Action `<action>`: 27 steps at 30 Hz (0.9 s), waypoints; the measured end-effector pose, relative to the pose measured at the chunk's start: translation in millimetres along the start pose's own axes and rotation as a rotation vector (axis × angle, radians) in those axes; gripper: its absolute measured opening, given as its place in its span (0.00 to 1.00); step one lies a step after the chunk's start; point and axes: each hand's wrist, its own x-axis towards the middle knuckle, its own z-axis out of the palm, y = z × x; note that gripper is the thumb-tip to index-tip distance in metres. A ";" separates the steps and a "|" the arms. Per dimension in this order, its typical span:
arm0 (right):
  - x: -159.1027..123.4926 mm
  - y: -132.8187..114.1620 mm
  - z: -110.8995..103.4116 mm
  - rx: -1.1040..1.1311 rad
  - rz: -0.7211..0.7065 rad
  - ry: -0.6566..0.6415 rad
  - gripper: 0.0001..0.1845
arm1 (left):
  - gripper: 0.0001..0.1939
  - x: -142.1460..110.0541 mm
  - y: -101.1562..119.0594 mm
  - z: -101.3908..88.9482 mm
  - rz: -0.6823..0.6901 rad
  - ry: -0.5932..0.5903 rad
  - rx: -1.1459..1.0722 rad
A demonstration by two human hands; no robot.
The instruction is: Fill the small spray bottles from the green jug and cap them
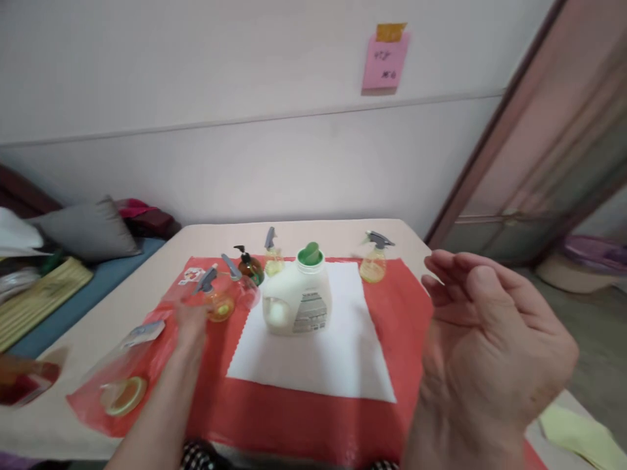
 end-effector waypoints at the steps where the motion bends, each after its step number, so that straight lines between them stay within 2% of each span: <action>1: 5.7 -4.2 -3.9 0.031 0.000 0.042 0.02 | 0.27 -0.2 5.5 -3.6 -0.019 0.074 0.017; 2: 11.0 -8.3 -8.0 0.066 0.009 0.081 0.03 | 0.35 -1.3 12.3 -6.7 -0.014 0.122 0.019; 3: 15.7 -12.2 -11.9 0.101 0.021 0.117 0.04 | 0.39 -3.7 20.4 -8.9 0.015 0.170 0.012; 6: 24.1 -21.4 -19.6 0.190 0.036 0.185 0.04 | 0.43 -22.1 47.4 -9.9 0.158 0.212 -0.030; 9: 25.3 -26.0 -20.9 0.236 0.059 0.212 0.01 | 0.41 -53.9 68.2 -4.0 0.378 0.160 -0.144; 12: 26.6 -26.0 -22.1 0.254 0.083 0.211 0.05 | 0.39 -85.4 75.7 4.4 0.671 0.045 -0.289; 15: 33.6 -15.4 -27.4 0.244 0.089 0.195 0.08 | 0.27 -107.4 75.6 10.7 0.829 -0.040 -0.151; 17: 41.1 3.5 -31.6 0.147 0.078 0.168 0.10 | 0.13 -117.6 75.7 13.0 0.859 -0.103 -0.052; 19: 48.7 33.8 -35.2 -0.069 0.076 0.133 0.14 | 0.06 -125.6 76.9 14.0 0.821 -0.159 -0.020; 21: 54.1 72.7 -38.2 -0.206 0.127 0.091 0.14 | 0.08 -131.5 78.0 14.2 0.743 -0.196 -0.015; 25: 59.2 153.7 -42.1 -0.498 0.261 -0.096 0.17 | 0.12 -133.1 74.4 14.7 0.584 -0.247 0.001; 27: 63.4 187.2 -41.5 -0.632 0.289 -0.156 0.21 | 0.14 -127.9 69.7 16.0 0.444 -0.278 -0.008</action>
